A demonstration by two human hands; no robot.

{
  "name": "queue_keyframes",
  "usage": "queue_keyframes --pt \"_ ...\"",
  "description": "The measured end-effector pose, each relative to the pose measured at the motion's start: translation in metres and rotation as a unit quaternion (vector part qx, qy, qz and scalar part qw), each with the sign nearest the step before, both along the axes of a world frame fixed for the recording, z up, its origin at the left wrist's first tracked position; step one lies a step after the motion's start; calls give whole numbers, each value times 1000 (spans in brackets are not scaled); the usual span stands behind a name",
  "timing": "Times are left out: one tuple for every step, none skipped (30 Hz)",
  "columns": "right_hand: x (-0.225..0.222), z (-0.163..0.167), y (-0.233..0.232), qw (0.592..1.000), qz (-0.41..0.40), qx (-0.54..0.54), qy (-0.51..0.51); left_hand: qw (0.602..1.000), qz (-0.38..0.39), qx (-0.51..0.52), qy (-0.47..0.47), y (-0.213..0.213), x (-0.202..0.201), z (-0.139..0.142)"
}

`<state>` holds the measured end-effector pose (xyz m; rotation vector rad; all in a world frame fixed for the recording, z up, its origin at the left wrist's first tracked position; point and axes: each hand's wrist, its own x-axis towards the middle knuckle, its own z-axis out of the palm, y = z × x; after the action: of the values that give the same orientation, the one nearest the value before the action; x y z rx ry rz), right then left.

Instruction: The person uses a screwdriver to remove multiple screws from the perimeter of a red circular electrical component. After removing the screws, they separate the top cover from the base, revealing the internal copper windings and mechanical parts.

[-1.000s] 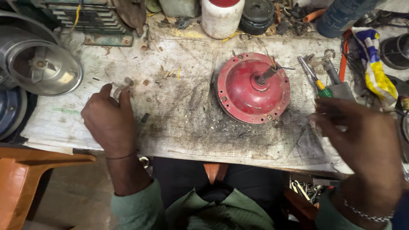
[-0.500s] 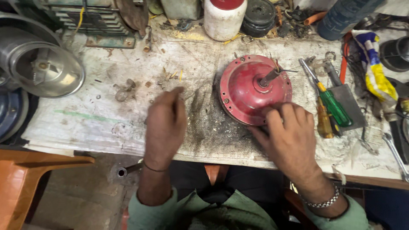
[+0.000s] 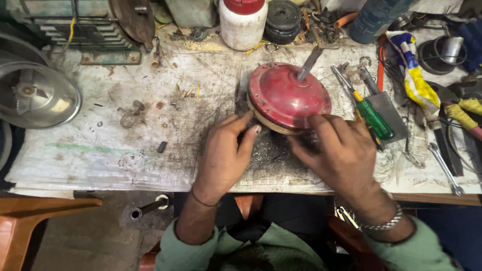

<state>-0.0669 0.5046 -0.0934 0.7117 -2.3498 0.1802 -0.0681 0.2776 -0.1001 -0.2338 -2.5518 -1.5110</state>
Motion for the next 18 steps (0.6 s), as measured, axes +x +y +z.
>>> queue_keyframes --pt "-3 1 4 1000 3 9 1 1000 -8 13 -11 -3 1 0" --pt "-8 2 9 1000 3 21 8 1000 4 8 -27 -7 2 -1" --pt "-13 4 14 999 3 33 14 999 16 4 -43 -11 3 -3" --pt "-18 7 20 999 2 46 20 998 27 2 -60 -15 4 -6" --pt "-23 10 26 999 0 42 28 999 36 -5 -28 -21 5 -9" --pt "-27 14 32 999 -2 37 35 999 44 -11 3 -28 4 -13" --pt "-31 19 38 999 -4 31 43 998 53 -18 34 -35 3 -17" --pt "-35 24 44 999 -16 29 32 997 55 -39 48 -43 2 -22" --pt "-39 29 50 999 -27 28 22 995 59 -59 62 -52 1 -26" --pt "-42 33 55 999 -36 26 11 992 63 -79 77 -60 0 -29" --pt "-44 37 59 999 -39 -3 -20 986 82 -117 88 -68 -2 -32" --pt "-46 41 63 997 -41 -33 -51 978 101 -156 98 -75 -3 -35" --pt "-47 41 65 996 -38 -49 -65 968 120 -194 108 -82 -4 -36" --pt "-48 41 67 994 -34 -65 -79 965 130 -198 109 -87 -6 -37" --pt "-48 39 68 994 -25 -67 -77 963 139 -201 110 -93 -7 -37" --pt "-48 37 69 996 -21 -52 -67 961 149 -204 111 -97 -9 -37" --pt "-47 33 70 998 -18 -38 -57 957 156 -221 100 -101 -11 -36" --pt "-45 29 70 999 -20 -7 -39 954 163 -237 89 -105 -12 -35"
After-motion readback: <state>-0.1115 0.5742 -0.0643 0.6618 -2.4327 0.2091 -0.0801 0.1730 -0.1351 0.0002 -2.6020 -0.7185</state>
